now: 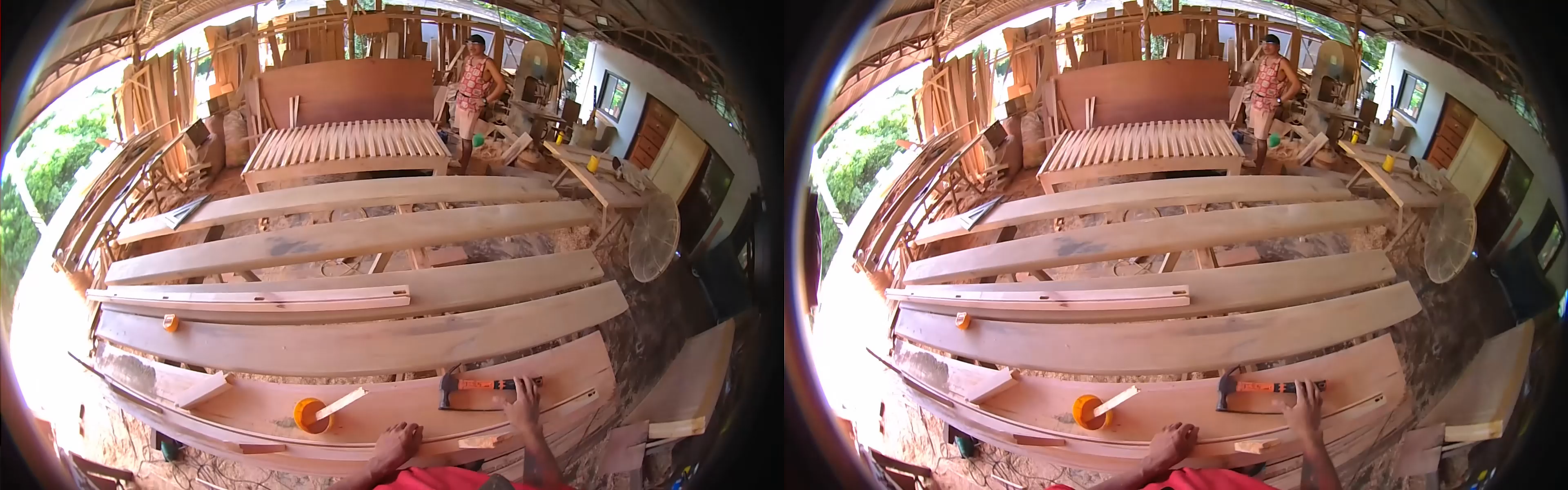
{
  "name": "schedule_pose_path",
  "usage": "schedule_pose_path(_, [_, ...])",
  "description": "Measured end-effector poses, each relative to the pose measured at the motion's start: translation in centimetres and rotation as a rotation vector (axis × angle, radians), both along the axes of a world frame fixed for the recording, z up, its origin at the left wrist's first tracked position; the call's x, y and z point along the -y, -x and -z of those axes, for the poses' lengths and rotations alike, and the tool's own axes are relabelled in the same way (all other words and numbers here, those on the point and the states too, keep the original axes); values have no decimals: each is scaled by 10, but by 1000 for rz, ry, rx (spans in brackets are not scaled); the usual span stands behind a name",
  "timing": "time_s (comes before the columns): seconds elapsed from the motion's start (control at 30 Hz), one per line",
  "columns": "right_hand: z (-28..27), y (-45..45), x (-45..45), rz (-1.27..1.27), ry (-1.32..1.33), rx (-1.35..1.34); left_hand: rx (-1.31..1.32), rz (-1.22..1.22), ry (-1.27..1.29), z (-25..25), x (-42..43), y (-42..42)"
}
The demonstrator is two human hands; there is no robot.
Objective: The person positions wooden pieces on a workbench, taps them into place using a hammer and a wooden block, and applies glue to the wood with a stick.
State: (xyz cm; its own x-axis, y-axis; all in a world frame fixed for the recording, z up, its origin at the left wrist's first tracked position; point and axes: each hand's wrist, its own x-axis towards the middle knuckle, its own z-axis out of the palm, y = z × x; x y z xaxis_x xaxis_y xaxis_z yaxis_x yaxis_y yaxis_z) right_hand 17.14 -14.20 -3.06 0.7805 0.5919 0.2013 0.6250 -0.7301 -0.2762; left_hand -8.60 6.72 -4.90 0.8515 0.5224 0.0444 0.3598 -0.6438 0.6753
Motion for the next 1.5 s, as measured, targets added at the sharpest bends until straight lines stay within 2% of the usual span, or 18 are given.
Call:
schedule_pose_path(0.07, [10, -9, 2, 34, -66, -46, -116, 119, -18, 10, -1, -4])
schedule_pose_path(0.1, [12, -9, -1, 80, -144, -106, -117, 119, -19, 5, -1, -7])
schedule_pose_path(0.3, [13, -4, 0, 98, -196, -91, -197, 99, 21, -8, -1, -6])
schedule_pose_path(0.7, [11, -6, 0, 90, -133, -117, -100, -16, 12, -4, 6, -4])
schedule_pose_path(0.97, [11, -3, 1, 76, -134, -89, -117, 44, 26, -5, 2, -4])
schedule_pose_path(1.5, [8, -3, 0, 93, -115, -130, -65, 2, 61, -9, 5, -3])
